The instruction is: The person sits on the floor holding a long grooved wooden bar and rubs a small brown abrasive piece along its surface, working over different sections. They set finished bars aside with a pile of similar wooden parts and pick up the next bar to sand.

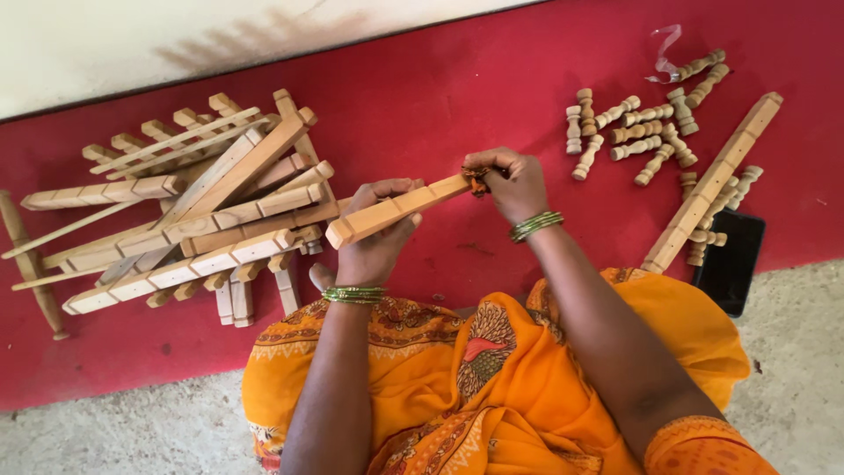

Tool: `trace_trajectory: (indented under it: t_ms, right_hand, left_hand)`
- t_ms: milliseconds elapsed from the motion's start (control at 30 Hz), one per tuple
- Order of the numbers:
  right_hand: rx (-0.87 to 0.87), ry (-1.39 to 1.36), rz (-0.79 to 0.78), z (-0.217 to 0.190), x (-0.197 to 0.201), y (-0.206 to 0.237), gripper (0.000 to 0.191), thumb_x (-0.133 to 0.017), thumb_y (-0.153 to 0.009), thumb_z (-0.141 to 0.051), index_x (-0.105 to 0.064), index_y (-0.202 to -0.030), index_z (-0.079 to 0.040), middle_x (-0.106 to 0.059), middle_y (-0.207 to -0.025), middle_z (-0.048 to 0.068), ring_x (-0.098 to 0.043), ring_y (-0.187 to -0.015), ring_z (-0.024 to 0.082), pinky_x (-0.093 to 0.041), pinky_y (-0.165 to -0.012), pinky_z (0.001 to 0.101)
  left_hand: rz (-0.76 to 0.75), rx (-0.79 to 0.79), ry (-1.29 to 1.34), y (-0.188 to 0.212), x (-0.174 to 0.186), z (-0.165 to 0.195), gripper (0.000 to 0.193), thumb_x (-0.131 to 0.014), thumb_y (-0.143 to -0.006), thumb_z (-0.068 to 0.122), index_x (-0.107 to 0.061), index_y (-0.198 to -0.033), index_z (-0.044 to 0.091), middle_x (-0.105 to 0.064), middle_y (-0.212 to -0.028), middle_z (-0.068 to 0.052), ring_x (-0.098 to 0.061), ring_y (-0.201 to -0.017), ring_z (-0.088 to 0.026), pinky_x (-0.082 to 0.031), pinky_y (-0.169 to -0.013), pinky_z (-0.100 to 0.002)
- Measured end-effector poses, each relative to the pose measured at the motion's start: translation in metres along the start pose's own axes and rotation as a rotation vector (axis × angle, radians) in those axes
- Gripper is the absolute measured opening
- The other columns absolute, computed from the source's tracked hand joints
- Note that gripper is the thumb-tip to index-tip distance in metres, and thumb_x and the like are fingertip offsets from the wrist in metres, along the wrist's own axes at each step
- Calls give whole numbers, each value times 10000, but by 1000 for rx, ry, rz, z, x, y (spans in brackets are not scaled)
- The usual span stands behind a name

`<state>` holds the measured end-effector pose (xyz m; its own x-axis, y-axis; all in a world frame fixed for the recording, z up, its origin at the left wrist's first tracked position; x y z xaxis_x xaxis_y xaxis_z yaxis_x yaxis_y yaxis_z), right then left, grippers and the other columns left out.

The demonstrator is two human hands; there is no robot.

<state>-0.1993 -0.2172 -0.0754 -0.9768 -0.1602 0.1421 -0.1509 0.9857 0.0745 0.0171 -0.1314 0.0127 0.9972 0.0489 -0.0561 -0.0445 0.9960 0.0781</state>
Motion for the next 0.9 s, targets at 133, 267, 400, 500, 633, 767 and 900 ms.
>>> trace_trajectory:
  t_ms: [133,267,400,500,633,767,900]
  right_hand:
    - [157,170,-169,-42,0,7,360,-610,-814,106,-756,-1113,-33,-761,-1099,119,-724,-996,150,-586,-922,298]
    - [40,373,-245,-51,2,10,321,-773,-791,-16,-736,-1106,-64,-733,-1096,99,-714,-868,143,-597,-788,285]
    - [-4,321,-158,-40,4,6,240,-687,-891,24,-761,-1096,-74,-780,-1038,83,-754,-889,117,-627,-799,253]
    - [-11,77,-121,-26,8,-1,245,-610,-948,67,-741,-1116,-53,-778,-1013,91,-747,-884,124,-641,-786,260]
    - [-79,-373,-66,-11,19,-6,356,-561,-956,95,-695,-1225,-96,-718,-944,56,-703,-808,113,-648,-747,282]
    - [-183,-440,-47,-1,18,-4,225,-556,-977,99,-709,-1096,-15,-735,-947,123,-740,-836,188,-654,-760,305]
    - [-235,-640,-36,-3,9,-1,247,-513,-950,147,-691,-1087,45,-733,-1025,175,-748,-943,242,-651,-849,341]
  left_hand:
    - [3,31,66,0,2,-8,377,-657,-880,-125,-532,-1217,-10,-661,-1277,-153,-636,-1261,-223,-556,-1063,-318]
    - [1,40,66,0,2,-9,376,-654,-879,-127,-532,-1215,-11,-661,-1274,-147,-640,-1266,-211,-563,-1063,-309]
    - [33,54,-134,0,4,-8,379,-729,-841,-106,-592,-1179,-2,-691,-1193,-139,-682,-1102,-203,-604,-929,-296]
    - [5,18,-66,0,2,-4,359,-718,-860,-70,-573,-1173,27,-682,-1233,-102,-675,-1175,-168,-612,-942,-275]
    - [13,6,-141,0,2,-1,346,-739,-856,-58,-600,-1162,25,-696,-1234,-109,-684,-1150,-178,-611,-908,-283]
    - [-1,-11,-100,0,1,2,345,-730,-859,-55,-590,-1165,24,-688,-1253,-107,-673,-1195,-183,-612,-956,-285]
    - [-2,-30,-184,1,1,2,334,-739,-862,-57,-611,-1159,23,-663,-1251,-121,-671,-1201,-200,-622,-963,-294]
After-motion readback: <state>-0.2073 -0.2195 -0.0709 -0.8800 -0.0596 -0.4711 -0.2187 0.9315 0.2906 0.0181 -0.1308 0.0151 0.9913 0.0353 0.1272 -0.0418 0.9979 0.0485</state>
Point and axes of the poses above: each hand's wrist, its own y-axis away from the middle knuckle, its own x-axis out of the back of the hand, z = x × y, the point moved 6 cm from there along -y, towards the middle knuckle
